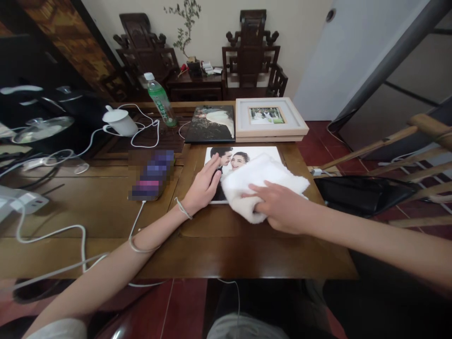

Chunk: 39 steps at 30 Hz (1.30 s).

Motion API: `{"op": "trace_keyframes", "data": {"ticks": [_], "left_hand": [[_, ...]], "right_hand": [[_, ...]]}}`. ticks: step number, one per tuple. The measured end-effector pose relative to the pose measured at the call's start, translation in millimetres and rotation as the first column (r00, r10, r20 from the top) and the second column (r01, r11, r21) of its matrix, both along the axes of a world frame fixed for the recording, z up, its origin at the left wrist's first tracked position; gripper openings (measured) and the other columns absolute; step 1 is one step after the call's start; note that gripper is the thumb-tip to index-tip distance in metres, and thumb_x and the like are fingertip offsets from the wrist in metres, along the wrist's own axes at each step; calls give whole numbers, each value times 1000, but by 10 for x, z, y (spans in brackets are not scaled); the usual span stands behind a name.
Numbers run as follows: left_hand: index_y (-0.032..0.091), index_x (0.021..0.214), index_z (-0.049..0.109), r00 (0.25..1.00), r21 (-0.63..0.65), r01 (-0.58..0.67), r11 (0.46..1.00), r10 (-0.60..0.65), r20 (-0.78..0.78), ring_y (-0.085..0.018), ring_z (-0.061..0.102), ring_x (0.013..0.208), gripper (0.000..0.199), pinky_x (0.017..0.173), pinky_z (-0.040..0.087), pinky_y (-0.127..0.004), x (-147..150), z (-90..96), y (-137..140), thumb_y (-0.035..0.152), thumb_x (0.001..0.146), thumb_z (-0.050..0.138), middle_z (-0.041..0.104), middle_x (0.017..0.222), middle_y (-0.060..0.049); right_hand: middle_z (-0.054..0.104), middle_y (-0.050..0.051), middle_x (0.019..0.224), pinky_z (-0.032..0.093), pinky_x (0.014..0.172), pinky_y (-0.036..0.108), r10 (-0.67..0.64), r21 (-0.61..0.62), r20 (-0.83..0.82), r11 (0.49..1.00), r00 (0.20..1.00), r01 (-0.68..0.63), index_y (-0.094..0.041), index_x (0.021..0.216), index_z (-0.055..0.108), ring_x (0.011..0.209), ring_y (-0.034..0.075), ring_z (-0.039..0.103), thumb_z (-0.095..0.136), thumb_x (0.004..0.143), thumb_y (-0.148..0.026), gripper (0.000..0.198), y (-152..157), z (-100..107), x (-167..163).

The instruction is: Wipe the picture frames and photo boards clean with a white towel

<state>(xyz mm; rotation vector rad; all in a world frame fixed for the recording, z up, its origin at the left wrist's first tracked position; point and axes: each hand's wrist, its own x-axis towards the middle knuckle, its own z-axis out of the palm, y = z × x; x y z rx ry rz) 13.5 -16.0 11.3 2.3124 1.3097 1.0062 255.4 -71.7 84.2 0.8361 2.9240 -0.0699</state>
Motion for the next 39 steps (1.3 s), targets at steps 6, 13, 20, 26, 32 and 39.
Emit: {"op": "trace_keyframes", "data": {"ticks": [6, 13, 20, 26, 32, 39], "left_hand": [[15, 138, 50, 995, 1, 67, 998, -67, -77, -26, 37, 141, 46, 117, 30, -48, -6, -17, 28, 34, 98, 40, 45, 148, -12], [15, 132, 56, 995, 39, 65, 997, -62, -81, -27, 42, 137, 42, 115, 34, -49, -14, -45, 45, 32, 96, 43, 52, 142, -13], [15, 122, 61, 992, 22, 67, 998, -64, -105, -26, 59, 118, 34, 104, 46, -44, -9, 3, 25, 27, 96, 43, 64, 125, -12], [12, 134, 54, 993, 33, 84, 996, -81, -82, -26, 41, 139, 43, 117, 32, -46, -21, -37, 35, 30, 97, 43, 49, 145, -14], [12, 134, 55, 994, 23, 68, 997, -66, -91, -26, 40, 139, 44, 116, 32, -49, -26, -55, 47, 33, 97, 43, 49, 145, -14], [10, 134, 54, 992, 3, 56, 998, -55, -115, -26, 40, 139, 45, 117, 31, -46, -19, -32, 32, 33, 97, 41, 49, 144, -15]], "right_hand": [[48, 20, 143, 40, 95, 52, -100, 136, 11, 986, 995, 98, -12, 105, 68, 134, 37, 38, 48, 76, -3, 37, 515, -65, 98], [64, 18, 114, 40, 87, 45, -331, 1, -132, 942, 934, 334, -13, 120, 58, 113, 33, 53, 39, 82, -6, 43, 973, -26, -537], [64, 16, 117, 41, 81, 38, -288, -112, -171, 956, 942, 272, -16, 113, 62, 104, 29, 58, 41, 82, -7, 38, 1136, 25, -967], [68, 16, 102, 42, 72, 33, -312, -78, -116, 949, 943, 304, -12, 103, 64, 92, 27, 61, 44, 82, -9, 29, 1055, 64, -370], [64, 20, 116, 44, 85, 39, -436, -3, -25, 900, 899, 436, -9, 113, 61, 111, 31, 58, 37, 76, 1, 45, 940, 18, 245], [40, 21, 149, 33, 103, 63, -344, 47, 32, 938, 938, 342, -9, 106, 66, 142, 42, 24, 43, 72, 2, 43, 71, -68, 252]]}}
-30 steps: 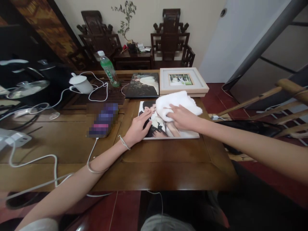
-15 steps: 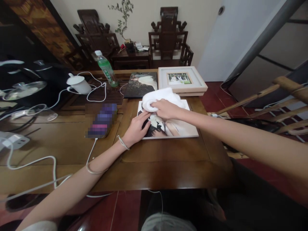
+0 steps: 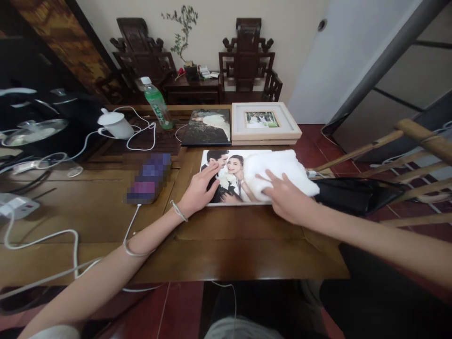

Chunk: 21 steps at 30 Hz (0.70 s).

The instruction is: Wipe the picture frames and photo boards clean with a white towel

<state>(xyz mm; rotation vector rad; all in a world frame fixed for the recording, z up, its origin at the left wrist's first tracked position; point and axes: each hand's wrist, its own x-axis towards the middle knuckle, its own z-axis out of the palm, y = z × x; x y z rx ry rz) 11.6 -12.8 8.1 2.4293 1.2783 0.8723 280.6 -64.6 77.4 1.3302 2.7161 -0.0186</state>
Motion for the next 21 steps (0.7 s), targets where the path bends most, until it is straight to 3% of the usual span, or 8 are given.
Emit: {"op": "trace_keyframes", "data": {"ticks": [3, 6, 11, 15, 17, 21], "left_hand": [[11, 140, 47, 1000, -11, -3, 1000, 3, -5, -26, 34, 142, 48, 117, 29, -48, -4, -4, -6, 33, 98, 39, 43, 149, -15], [10, 143, 43, 1000, -12, -7, 1000, 7, -27, -26, 30, 144, 49, 117, 28, -49, -12, -15, 1, 32, 99, 36, 38, 152, -16], [11, 140, 48, 999, -22, -20, 1000, 19, -32, -25, 34, 142, 48, 117, 28, -48, -12, -26, 23, 34, 100, 34, 44, 149, -14], [12, 139, 49, 998, -42, -19, 999, 22, 57, -23, 35, 142, 50, 118, 27, -46, -3, -11, 6, 38, 101, 28, 45, 148, -13], [11, 141, 45, 993, -41, -11, 999, 16, 114, -22, 33, 143, 53, 119, 24, -44, -3, 2, -12, 40, 102, 26, 41, 151, -13], [12, 146, 38, 982, -24, -22, 999, 26, 187, -21, 26, 146, 57, 121, 21, -43, -9, 20, -33, 45, 102, 22, 31, 157, -12]], "right_hand": [[33, 14, 155, 32, 104, 67, 41, -95, 22, 995, 999, -39, -13, 104, 69, 143, 42, 21, 45, 72, 1, 42, -390, 63, -68], [36, 13, 153, 38, 101, 65, 57, -149, 12, 987, 998, -54, -15, 106, 69, 141, 41, 26, 45, 73, 0, 44, -482, 125, -114], [45, 17, 147, 39, 101, 62, 90, -73, -62, 993, 994, -94, -13, 113, 65, 140, 38, 30, 41, 74, 3, 49, -14, 88, -216], [52, 18, 140, 37, 99, 67, 39, -83, -96, 995, 995, -47, -14, 117, 64, 136, 39, 35, 42, 75, 1, 49, 372, 39, -487], [50, 15, 143, 34, 100, 70, 66, -95, -97, 993, 993, -75, -17, 119, 63, 137, 39, 33, 44, 78, -3, 47, 426, 26, -651], [44, 14, 149, 29, 102, 71, 242, -69, -83, 966, 967, -248, -15, 118, 63, 141, 41, 25, 42, 81, -3, 44, 307, 21, -820]]}}
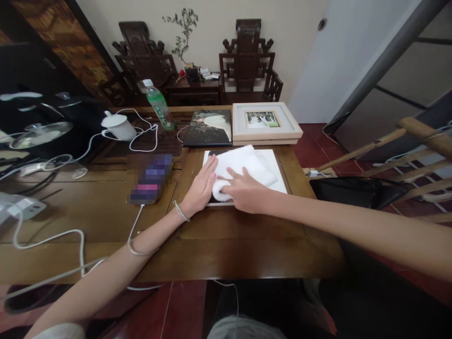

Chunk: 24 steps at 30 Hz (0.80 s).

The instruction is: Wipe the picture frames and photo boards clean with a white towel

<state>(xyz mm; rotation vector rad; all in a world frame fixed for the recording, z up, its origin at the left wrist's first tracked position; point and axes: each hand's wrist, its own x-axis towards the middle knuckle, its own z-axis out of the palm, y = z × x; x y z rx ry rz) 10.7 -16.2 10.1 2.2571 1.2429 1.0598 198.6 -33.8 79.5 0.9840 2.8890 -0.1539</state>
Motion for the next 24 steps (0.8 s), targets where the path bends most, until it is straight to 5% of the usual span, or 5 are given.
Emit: {"op": "trace_keyframes", "data": {"ticks": [8, 14, 20, 24], "left_hand": [[12, 145, 41, 997, -56, -66, 996, 63, -53, -24, 35, 142, 61, 119, 27, -42, 31, 5, -7, 48, 102, 18, 41, 151, -11], [10, 140, 47, 992, -53, -28, 998, 21, -122, -21, 33, 143, 57, 119, 25, -42, 42, -10, 22, 42, 102, 20, 43, 150, -12], [11, 142, 45, 973, -28, -19, 999, 12, -229, -24, 32, 143, 50, 117, 28, -47, 22, -21, 44, 37, 99, 35, 41, 151, -14], [12, 143, 44, 968, -17, 3, 1000, -7, -249, -25, 32, 143, 50, 117, 28, -49, 2, -16, 48, 34, 98, 39, 40, 151, -14]], "right_hand": [[57, 11, 137, 31, 108, 59, 238, -134, -15, 962, 971, -237, -17, 101, 68, 140, 30, 34, 46, 72, 2, 41, -331, 134, 331], [54, 17, 139, 46, 93, 46, -65, -99, 22, 993, 998, 67, -15, 87, 69, 109, 31, 63, 45, 67, 2, 36, -175, 156, 719], [69, 18, 93, 46, 75, 35, -278, 41, 56, 960, 959, 276, -10, 100, 65, 91, 28, 64, 40, 71, 1, 39, 465, 107, 966], [65, 21, 106, 46, 80, 39, -346, 82, 50, 936, 937, 341, -10, 115, 61, 100, 30, 62, 37, 76, 0, 47, 674, 58, 815]]}}
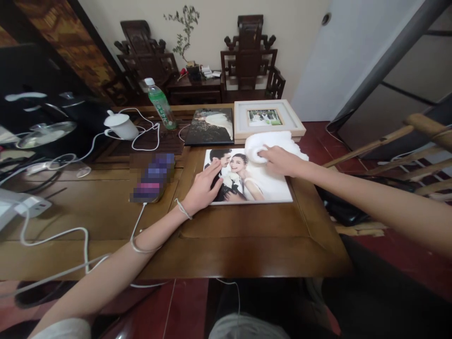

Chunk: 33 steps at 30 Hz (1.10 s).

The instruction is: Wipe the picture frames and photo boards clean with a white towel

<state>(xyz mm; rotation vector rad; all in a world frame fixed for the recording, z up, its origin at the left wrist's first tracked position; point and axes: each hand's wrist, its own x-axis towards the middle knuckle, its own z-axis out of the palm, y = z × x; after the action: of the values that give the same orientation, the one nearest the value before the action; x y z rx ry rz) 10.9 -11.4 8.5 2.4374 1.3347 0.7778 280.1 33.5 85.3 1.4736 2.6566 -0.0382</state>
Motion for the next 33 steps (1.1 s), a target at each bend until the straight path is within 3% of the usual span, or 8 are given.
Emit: {"op": "trace_keyframes", "data": {"ticks": [5, 8, 14, 18, 21, 26, 29, 33], "left_hand": [[17, 143, 45, 999, 21, 25, 999, -26, 36, -26, 33, 143, 48, 117, 28, -50, -22, -23, 14, 33, 98, 40, 42, 151, -11], [16, 142, 45, 999, 17, 24, 1000, -25, 46, -25, 32, 143, 48, 118, 27, -49, -33, -40, 24, 31, 98, 37, 41, 151, -12], [13, 142, 44, 999, 3, 20, 1000, -21, 35, -25, 31, 144, 48, 118, 26, -49, -31, -37, 17, 28, 98, 35, 39, 152, -13], [11, 141, 45, 1000, 0, 9, 1000, -9, 30, -25, 31, 144, 48, 118, 27, -48, -26, -30, 9, 28, 98, 35, 40, 151, -15], [12, 142, 45, 1000, -4, 12, 1000, -12, 25, -25, 31, 144, 48, 117, 27, -50, -24, -25, 7, 27, 97, 35, 40, 152, -14], [11, 143, 44, 1000, -10, 12, 1000, -12, 17, -26, 30, 144, 49, 117, 27, -50, -24, -16, 8, 27, 97, 35, 39, 152, -15], [11, 143, 43, 1000, -8, 12, 1000, -12, 12, -26, 30, 144, 49, 118, 27, -50, -29, -19, 8, 27, 98, 35, 39, 152, -15], [9, 143, 44, 999, 19, 31, 999, -32, 31, -25, 30, 144, 49, 119, 26, -47, -33, -29, 13, 27, 98, 35, 40, 151, -16]], "right_hand": [[53, 23, 134, 32, 102, 63, 77, -24, -55, 997, 996, -79, -10, 121, 58, 138, 38, 30, 39, 74, 0, 52, -161, -107, -309], [37, 19, 151, 24, 103, 73, 168, -34, -61, 985, 984, -171, -11, 124, 59, 144, 42, 15, 41, 76, -2, 52, -452, -157, -431], [22, 11, 159, 24, 105, 73, 196, -164, 5, 968, 981, -192, -16, 122, 64, 144, 45, 10, 47, 75, -3, 51, -1267, -104, -442], [27, 11, 158, 31, 104, 71, 172, -249, -30, 953, 985, -174, -16, 119, 65, 144, 43, 15, 46, 71, 0, 54, -1487, -24, -301], [41, 14, 150, 35, 105, 64, 124, -189, -100, 972, 987, -141, -16, 117, 65, 142, 39, 26, 42, 69, 3, 56, -1292, 1, -179], [54, 23, 132, 39, 100, 58, 44, -118, -53, 992, 998, -50, -11, 115, 62, 133, 37, 41, 39, 72, 2, 51, -611, -5, -110], [58, 25, 124, 42, 93, 54, 51, -99, -88, 993, 995, -59, -11, 114, 60, 119, 36, 53, 38, 77, -2, 44, -295, 12, -223], [60, 26, 113, 42, 90, 53, 85, -95, -116, 991, 990, -97, -10, 114, 60, 117, 38, 52, 41, 84, -10, 36, -84, 42, -506]]}}
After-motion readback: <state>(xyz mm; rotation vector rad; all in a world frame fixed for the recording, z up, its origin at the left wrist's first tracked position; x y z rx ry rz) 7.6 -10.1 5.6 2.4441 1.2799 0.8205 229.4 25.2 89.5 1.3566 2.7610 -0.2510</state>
